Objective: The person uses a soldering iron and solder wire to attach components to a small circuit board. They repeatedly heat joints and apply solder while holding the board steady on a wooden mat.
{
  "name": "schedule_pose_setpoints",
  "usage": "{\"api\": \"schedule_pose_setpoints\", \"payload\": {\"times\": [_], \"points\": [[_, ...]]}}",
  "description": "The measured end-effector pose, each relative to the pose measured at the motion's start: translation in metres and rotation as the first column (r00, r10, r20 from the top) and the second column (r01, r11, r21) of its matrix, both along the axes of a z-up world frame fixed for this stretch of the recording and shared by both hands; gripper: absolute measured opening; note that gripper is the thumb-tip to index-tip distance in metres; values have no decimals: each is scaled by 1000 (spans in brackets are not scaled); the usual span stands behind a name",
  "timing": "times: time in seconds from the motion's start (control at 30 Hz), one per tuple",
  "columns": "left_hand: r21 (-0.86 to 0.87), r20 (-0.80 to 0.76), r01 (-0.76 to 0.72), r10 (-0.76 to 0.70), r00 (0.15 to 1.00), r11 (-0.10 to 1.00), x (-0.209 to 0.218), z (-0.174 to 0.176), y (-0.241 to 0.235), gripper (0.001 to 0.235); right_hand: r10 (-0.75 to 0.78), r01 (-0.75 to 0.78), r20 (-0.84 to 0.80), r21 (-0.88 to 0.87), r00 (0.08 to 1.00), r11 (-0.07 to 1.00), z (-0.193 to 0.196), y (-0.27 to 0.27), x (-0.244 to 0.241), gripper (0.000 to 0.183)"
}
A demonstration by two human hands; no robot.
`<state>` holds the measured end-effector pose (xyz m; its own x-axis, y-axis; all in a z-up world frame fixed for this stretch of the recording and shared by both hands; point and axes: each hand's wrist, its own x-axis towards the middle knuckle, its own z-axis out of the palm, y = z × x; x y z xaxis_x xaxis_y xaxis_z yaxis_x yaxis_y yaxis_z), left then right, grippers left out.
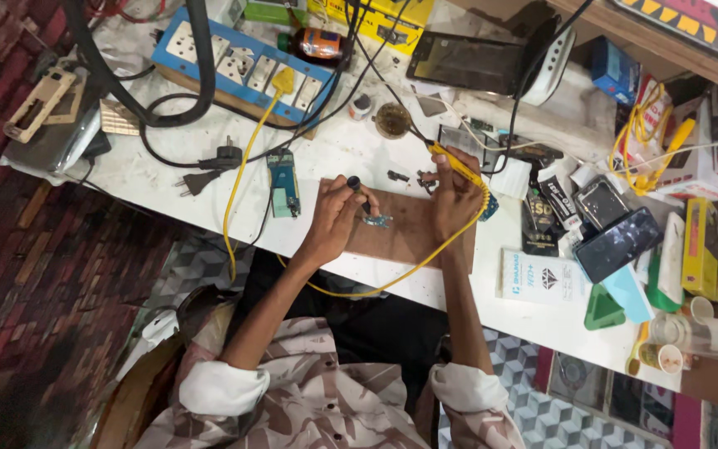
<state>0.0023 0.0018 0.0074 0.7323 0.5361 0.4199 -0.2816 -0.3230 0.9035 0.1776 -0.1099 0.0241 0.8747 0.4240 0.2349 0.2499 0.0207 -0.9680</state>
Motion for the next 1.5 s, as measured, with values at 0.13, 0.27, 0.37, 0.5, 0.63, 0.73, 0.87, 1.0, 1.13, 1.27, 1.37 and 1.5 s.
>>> {"api": "schedule_pose_setpoints", "payload": {"times": [0.13, 0.27, 0.37, 0.5, 0.63, 0.73, 0.87, 1.0, 1.13, 1.27, 1.37, 1.5], "points": [[24, -8, -7, 7, 1000, 1000, 1, -5, 0, 44, 20, -21, 33, 22, 999, 1000, -6, -2, 2, 24], [-33, 20, 9, -8, 1000, 999, 2, -8, 0, 45, 42, -43, 51, 7, 998, 999, -6, -3, 4, 24], [-97, -7, 21, -22, 1000, 995, 2, -9, -1, 47, 38, -38, 47, -1, 998, 999, -7, -3, 3, 24], [-34, 8, 4, -4, 1000, 999, 1, -8, -1, 51, 36, -36, 60, -8, 998, 999, -6, -4, 1, 25], [-2, -6, -11, 11, 1000, 1000, 0, -7, -1, 52, 51, -51, 86, 6, 995, 999, -3, -4, 0, 27], [-16, 10, -1, 2, 1000, 1000, -1, -7, -2, 50, -17, 21, 117, -28, 993, 999, -5, -6, 0, 25], [-96, 58, 33, -27, 998, 995, 2, -7, -3, 49, 4, -19, 158, 97, 987, 995, -15, -13, 4, 26], [-67, 48, 10, -7, 999, 998, 1, -3, -1, 45, -34, 18, 52, 282, 998, 959, -26, -17, 12, 34], [144, 3, -84, 85, 996, 986, -1, 1, 1, 40, -133, 253, -283, 449, 950, 857, -31, -26, 7, 34], [-39, 7, -13, 13, 1000, 999, -1, -2, -2, 35, -319, 462, -364, 431, 875, 775, -30, -49, -15, 35], [-11, 11, -31, 31, 999, 999, 0, -3, -1, 35, -430, 529, -316, 391, 846, 753, -30, -63, -19, 40], [41, -1, -68, 68, 998, 997, 0, -5, -2, 35, -426, 522, -302, 446, 853, 728, -34, -81, -5, 37]]}}
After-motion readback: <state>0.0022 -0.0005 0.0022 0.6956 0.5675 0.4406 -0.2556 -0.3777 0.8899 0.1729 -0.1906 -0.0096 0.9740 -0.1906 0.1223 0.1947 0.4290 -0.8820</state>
